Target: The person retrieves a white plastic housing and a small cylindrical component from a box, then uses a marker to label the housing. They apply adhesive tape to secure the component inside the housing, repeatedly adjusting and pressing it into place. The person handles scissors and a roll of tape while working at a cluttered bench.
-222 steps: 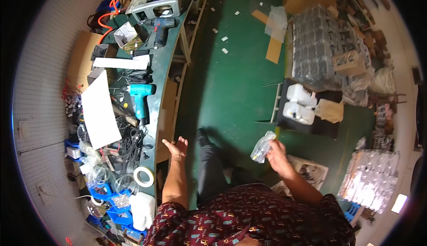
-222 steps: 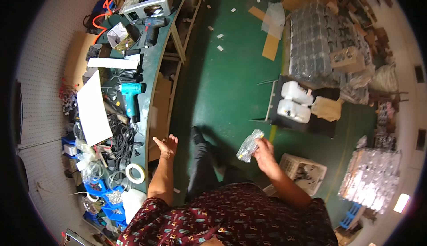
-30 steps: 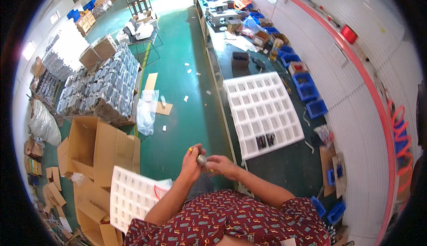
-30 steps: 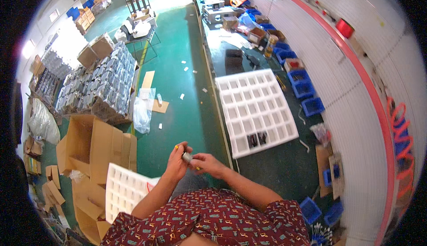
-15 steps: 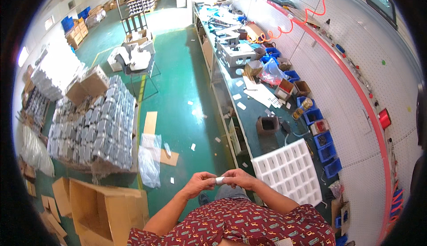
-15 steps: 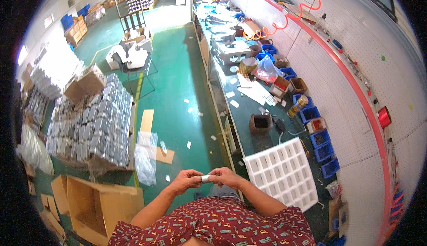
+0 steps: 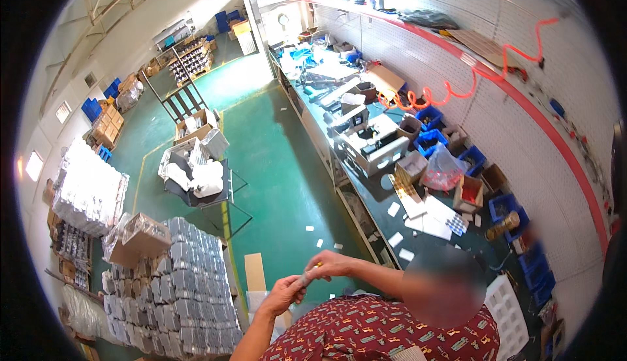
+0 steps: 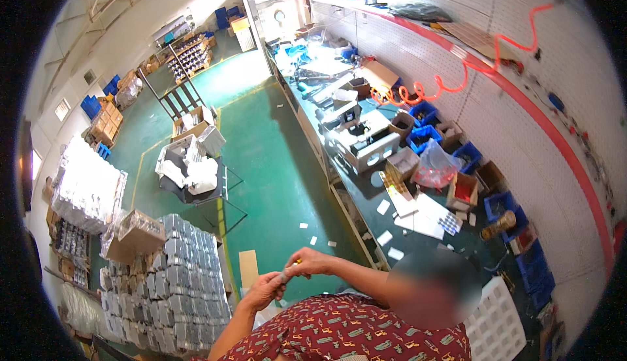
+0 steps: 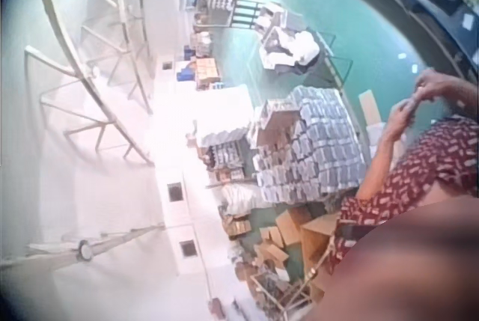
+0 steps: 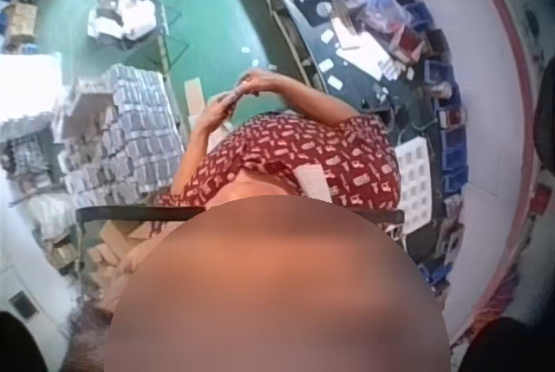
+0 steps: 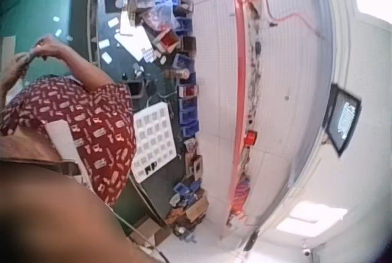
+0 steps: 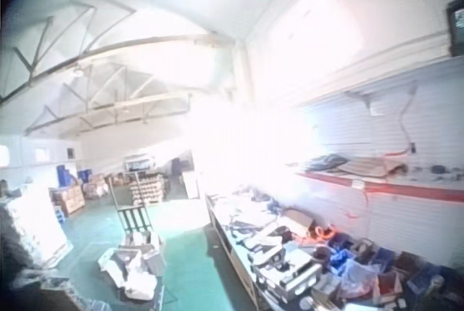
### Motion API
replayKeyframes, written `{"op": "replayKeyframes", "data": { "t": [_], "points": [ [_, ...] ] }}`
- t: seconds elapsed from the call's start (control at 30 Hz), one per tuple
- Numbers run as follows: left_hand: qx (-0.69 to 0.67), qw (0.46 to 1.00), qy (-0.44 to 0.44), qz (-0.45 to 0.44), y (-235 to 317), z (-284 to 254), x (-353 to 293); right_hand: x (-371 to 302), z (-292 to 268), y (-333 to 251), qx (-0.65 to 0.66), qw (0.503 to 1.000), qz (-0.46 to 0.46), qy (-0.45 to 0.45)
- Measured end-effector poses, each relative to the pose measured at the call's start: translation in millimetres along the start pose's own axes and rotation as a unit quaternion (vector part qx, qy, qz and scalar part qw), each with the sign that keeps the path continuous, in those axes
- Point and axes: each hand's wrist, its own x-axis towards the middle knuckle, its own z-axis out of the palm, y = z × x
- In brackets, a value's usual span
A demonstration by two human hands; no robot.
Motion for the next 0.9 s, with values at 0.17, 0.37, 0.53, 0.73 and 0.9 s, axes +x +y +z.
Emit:
{"op": "replayKeyframes", "data": {
  "t": [0.17,0.37,0.53,0.73,0.9],
  "points": [
    [-0.168,0.984,0.032,0.056,57.2,-92.4,82.9,144.0,-85.3,-45.5,0.032,0.999,0.008,-0.018],
    [-0.215,0.972,0.055,0.075,159.4,-222.8,209.7,295.0,-242.6,-51.5,0.092,0.969,-0.007,0.228],
    [-0.156,0.983,-0.018,0.091,309.5,-286.3,318.1,351.4,-398.9,-73.9,0.256,0.848,-0.055,0.462],
    [-0.103,0.989,-0.051,0.095,449.1,-326.3,446.4,413.8,-586.0,-78.9,0.201,0.713,-0.055,0.670],
    [-0.079,0.990,-0.096,0.059,516.9,-325.8,575.7,422.0,-796.0,3.6,0.106,0.519,-0.001,0.848]
  ]
}}
